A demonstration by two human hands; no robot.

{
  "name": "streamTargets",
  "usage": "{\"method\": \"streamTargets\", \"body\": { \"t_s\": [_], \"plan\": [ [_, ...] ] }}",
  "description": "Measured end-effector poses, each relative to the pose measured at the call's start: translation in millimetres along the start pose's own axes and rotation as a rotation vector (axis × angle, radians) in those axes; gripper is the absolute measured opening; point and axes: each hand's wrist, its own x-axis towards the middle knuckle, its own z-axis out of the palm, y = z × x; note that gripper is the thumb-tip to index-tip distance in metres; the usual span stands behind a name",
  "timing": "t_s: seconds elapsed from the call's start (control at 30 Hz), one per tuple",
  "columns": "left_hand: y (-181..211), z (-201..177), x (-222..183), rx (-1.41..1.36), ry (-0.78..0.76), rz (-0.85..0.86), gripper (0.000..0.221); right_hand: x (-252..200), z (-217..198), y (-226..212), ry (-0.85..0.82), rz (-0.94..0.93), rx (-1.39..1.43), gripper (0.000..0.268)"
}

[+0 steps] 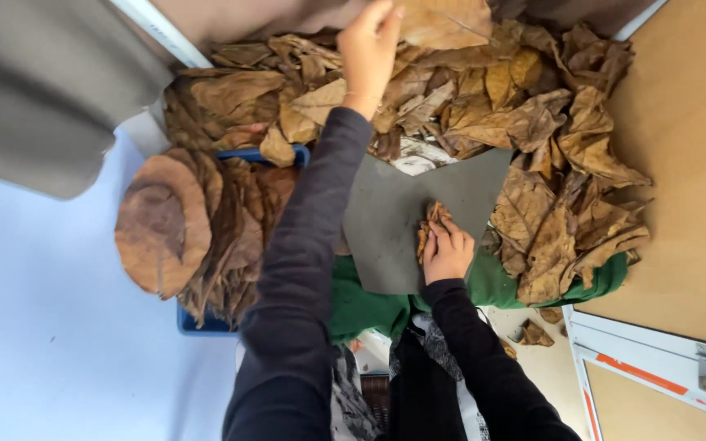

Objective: Removing the central stems from dried leaves by hand using a template for positioning.

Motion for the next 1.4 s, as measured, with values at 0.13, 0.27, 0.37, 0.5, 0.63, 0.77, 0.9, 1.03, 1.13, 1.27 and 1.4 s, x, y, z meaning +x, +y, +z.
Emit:
{"method": "streamTargets", "body": {
  "t_s": [0.13, 0.27, 0.37, 0.5, 0.63, 0.77, 0.9, 1.03, 1.13, 1.27, 1.4],
  "plan": [
    [78.6, -96.9, 2.8, 0.089, 0.096, 0.146, 0.020, -3.5, 2.9, 8.0, 0.036, -0.044, 0.042, 0.018],
    [146.9, -164.6, -44.4, 0.447, -0.192, 0.322, 0.004, 6.1, -2.4, 17.4, 0.065, 0.016, 0.262, 0.017],
    [161.4, -162.7, -111.2, 0.665, -0.261, 0.328, 0.011, 13.6, -21.7, 32.5, 0.165, 0.125, 0.339, 0.015],
    [148.8, -109.6, -215.7, 0.635, -0.315, 0.168, 0.015, 16.9, -59.1, 50.1, 0.247, 0.308, 0.381, 0.013],
    [129.8, -68.1, -275.5, 0.142, -0.534, -0.172, 0.038, 24.2, -107.7, 35.1, 0.257, 0.438, 0.428, 0.015],
    [112.8, -120.2, -265.8, 0.245, -0.518, -0.188, 0.029, 11.7, -126.9, 41.4, 0.176, 0.421, 0.370, 0.019],
    [53.0, -160.0, -295.8, 0.456, -0.669, -0.357, 0.030, -8.4, -106.6, 59.0, 0.090, 0.385, 0.330, 0.019],
    [34.3, -151.7, -338.0, 0.384, -0.599, -0.251, 0.018, -9.0, -60.4, 41.5, 0.057, 0.261, 0.329, 0.018],
    [50.6, -150.8, -347.2, 0.304, -0.531, -0.201, 0.017, -0.1, -28.5, 13.0, -0.051, 0.171, 0.258, 0.020],
    [64.4, -148.3, -364.7, 0.306, -0.453, -0.130, 0.014, 15.2, 4.9, -25.7, -0.284, -0.130, 0.114, 0.021],
    [77.0, -148.7, -379.0, 0.367, -0.426, -0.088, 0.040, 38.0, 11.7, -28.4, -0.389, -0.352, -0.123, 0.024]
  ]
}}
